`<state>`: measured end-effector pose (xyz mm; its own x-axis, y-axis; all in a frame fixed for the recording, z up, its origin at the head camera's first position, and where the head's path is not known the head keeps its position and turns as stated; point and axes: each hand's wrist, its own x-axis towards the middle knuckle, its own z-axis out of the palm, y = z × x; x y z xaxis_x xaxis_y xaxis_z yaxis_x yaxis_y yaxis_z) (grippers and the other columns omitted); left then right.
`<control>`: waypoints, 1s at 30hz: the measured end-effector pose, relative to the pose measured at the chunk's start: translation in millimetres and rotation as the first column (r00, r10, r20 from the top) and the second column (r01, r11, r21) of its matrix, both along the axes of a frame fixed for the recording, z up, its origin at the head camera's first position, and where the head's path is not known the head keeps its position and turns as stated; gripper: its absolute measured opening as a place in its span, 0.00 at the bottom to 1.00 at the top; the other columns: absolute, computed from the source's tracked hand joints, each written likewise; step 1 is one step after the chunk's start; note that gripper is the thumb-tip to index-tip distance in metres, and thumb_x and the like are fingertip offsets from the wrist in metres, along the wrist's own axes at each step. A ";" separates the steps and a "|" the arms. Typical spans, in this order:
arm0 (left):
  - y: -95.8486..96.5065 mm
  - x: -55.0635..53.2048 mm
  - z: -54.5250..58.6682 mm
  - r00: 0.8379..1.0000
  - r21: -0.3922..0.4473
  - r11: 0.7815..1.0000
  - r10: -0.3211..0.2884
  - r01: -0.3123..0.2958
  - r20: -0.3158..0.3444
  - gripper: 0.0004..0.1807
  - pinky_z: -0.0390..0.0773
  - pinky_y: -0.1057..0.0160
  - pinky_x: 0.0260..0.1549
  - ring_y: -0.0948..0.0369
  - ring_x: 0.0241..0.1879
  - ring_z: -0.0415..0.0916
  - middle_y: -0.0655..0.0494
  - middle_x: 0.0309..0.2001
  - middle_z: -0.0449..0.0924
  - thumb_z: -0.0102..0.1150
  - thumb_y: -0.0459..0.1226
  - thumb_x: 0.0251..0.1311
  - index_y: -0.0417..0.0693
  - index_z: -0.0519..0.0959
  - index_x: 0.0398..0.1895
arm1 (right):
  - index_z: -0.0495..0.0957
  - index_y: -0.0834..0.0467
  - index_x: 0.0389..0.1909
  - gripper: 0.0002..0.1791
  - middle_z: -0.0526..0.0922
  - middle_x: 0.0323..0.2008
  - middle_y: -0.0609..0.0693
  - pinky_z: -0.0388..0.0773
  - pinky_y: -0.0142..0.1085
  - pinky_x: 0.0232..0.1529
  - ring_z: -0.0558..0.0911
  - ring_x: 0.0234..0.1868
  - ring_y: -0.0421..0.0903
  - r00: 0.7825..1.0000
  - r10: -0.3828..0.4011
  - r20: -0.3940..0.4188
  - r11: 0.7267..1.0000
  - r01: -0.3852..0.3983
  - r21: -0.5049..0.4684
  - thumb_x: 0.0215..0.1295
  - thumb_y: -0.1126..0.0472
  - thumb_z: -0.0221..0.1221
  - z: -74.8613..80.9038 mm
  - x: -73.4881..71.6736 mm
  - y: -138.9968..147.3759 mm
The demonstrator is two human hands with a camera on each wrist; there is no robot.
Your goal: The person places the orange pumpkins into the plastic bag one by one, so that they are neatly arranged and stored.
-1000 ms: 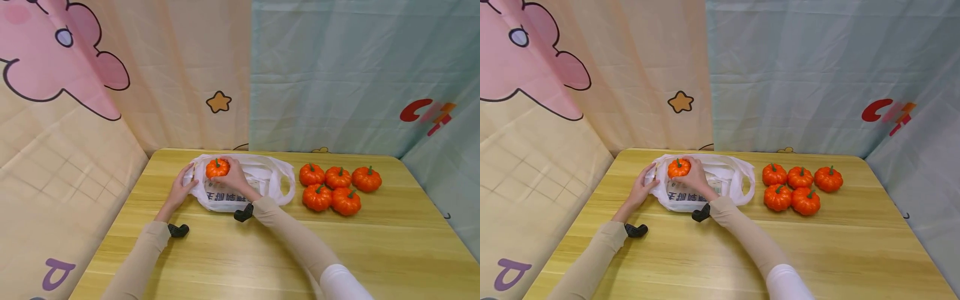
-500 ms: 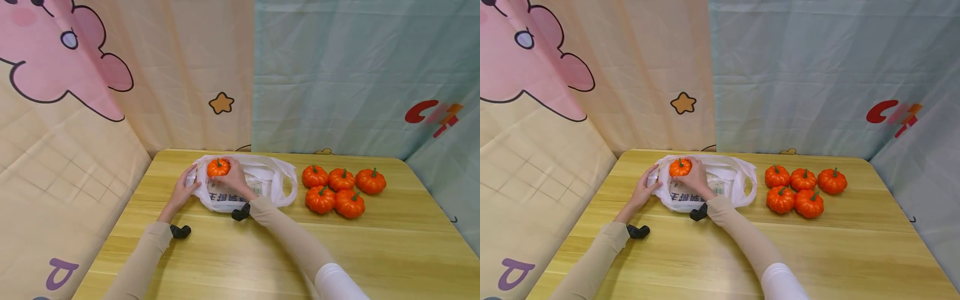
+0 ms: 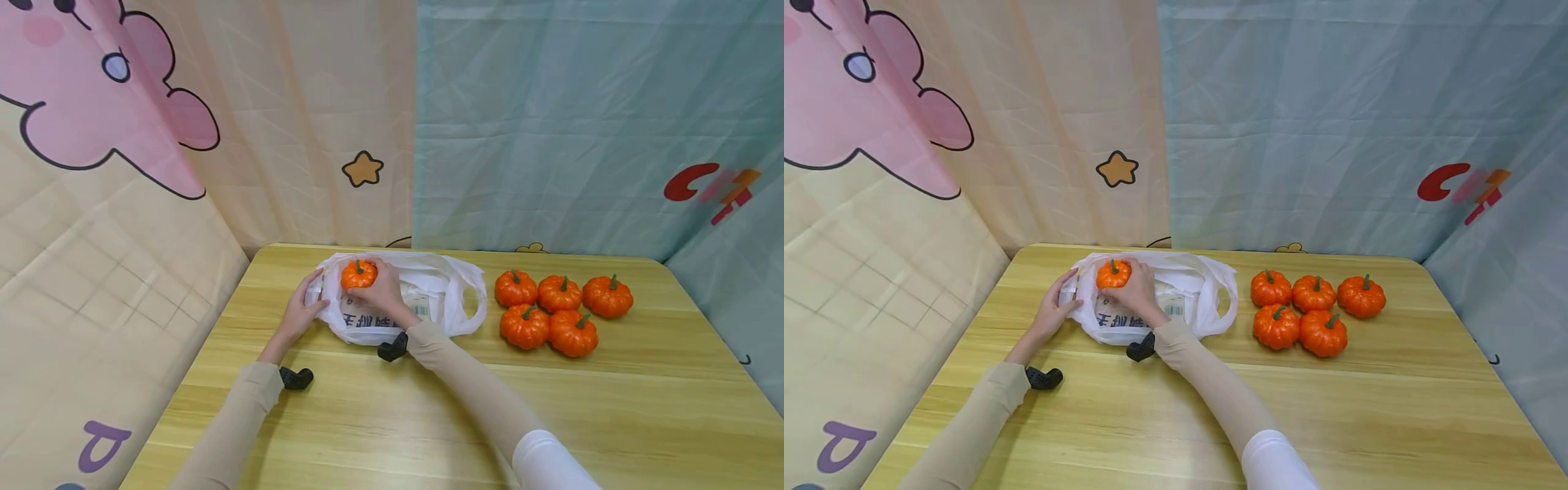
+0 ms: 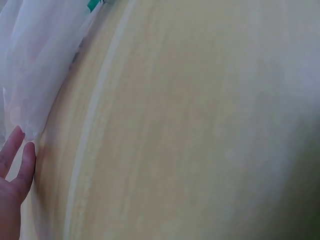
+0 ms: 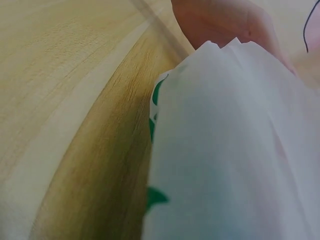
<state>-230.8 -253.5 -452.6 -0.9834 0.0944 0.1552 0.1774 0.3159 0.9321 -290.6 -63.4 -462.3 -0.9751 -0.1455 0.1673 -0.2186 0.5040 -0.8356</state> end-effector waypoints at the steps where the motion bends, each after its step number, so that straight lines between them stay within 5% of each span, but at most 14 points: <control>1: 0.0 0.3 0.3 1.000 0.000 1.000 -0.001 0.001 0.000 0.36 0.52 0.44 0.71 0.43 0.73 0.48 0.38 0.74 0.50 0.52 0.24 0.59 0.39 0.56 0.72 | 0.68 0.56 0.62 0.39 0.73 0.56 0.58 0.72 0.47 0.60 0.72 0.55 0.53 1.000 -0.002 0.001 1.000 0.002 0.003 0.47 0.53 0.72 -0.1 0.4 0.1; 30: 2.3 2.3 2.4 1.000 0.006 1.000 0.003 -0.003 -0.008 0.36 0.46 0.45 0.73 0.44 0.74 0.45 0.38 0.74 0.50 0.53 0.23 0.58 0.38 0.57 0.72 | 0.61 0.55 0.69 0.45 0.65 0.64 0.59 0.70 0.52 0.64 0.69 0.62 0.56 0.998 0.010 0.060 0.996 -0.015 0.084 0.48 0.56 0.71 -4.3 5.4 3.9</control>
<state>-228.5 -251.3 -450.1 -0.9823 0.0900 0.1640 0.1842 0.3108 0.9325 -285.2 -59.5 -466.6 -0.9810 -0.1686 0.0958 -0.1765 0.5712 -0.8016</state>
